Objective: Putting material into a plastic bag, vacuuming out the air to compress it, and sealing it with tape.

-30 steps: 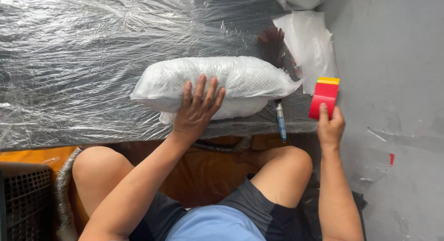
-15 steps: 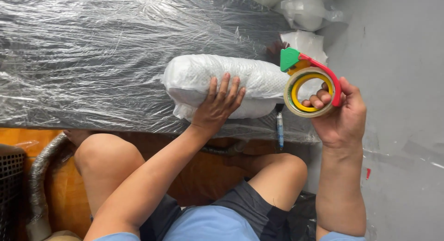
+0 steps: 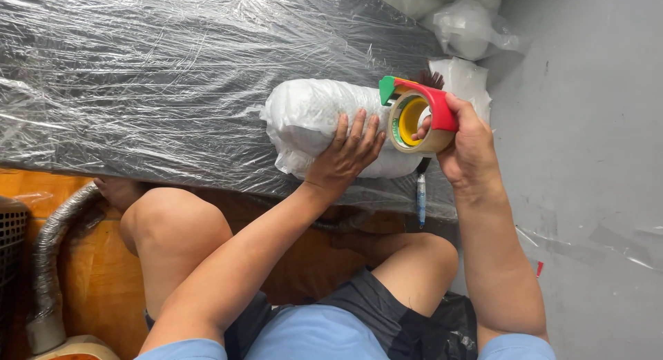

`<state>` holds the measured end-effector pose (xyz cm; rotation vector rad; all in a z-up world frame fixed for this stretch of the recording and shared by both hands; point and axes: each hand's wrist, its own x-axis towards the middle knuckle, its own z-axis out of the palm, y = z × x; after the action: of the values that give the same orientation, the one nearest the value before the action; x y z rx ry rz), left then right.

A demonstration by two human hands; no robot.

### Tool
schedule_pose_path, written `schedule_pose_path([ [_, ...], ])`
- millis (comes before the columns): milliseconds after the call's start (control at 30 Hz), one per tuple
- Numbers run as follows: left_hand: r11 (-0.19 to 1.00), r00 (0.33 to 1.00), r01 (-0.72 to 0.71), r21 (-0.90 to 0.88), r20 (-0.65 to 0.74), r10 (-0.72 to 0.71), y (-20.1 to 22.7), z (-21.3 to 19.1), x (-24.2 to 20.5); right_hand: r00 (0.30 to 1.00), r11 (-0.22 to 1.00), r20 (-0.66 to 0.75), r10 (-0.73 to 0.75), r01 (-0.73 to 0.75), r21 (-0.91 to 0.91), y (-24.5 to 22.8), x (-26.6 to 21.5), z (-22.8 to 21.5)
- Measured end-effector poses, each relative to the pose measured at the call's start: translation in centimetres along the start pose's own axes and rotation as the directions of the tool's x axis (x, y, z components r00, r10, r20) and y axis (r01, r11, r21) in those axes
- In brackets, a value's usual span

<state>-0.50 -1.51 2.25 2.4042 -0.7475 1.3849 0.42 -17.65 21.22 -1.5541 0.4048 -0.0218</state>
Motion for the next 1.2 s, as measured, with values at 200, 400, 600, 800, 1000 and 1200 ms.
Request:
schedule_pose_path([
  [200,1.000,0.999,-0.008,0.030,0.031,0.007,0.1,0.3,-0.1,0.998,0.985,-0.042,-0.040,0.033,-0.171,1.6,1.3,0.9],
  [400,0.999,0.998,-0.010,0.036,0.069,0.007,0.7,1.2,-0.5,0.997,0.957,-0.039,-0.065,0.051,-0.285,2.1,2.0,0.5],
  [600,1.000,0.997,-0.005,0.015,0.083,0.004,0.3,0.6,-0.6,0.998,0.952,-0.044,-0.045,0.030,-0.304,2.1,2.5,0.2],
  [800,0.999,0.999,0.003,-0.048,0.048,-0.001,0.2,0.6,-0.8,0.998,0.959,-0.055,-0.026,0.010,-0.282,2.5,2.7,-0.5],
  [1000,0.994,0.999,0.023,-0.109,0.043,-0.019,0.2,0.2,-0.7,0.999,0.969,-0.052,-0.009,-0.004,-0.246,2.7,2.5,-0.8],
  [1200,0.998,0.998,0.016,-0.065,0.062,-0.012,0.0,-0.5,-0.2,0.998,0.968,-0.046,-0.039,0.026,-0.249,2.3,0.4,1.3],
])
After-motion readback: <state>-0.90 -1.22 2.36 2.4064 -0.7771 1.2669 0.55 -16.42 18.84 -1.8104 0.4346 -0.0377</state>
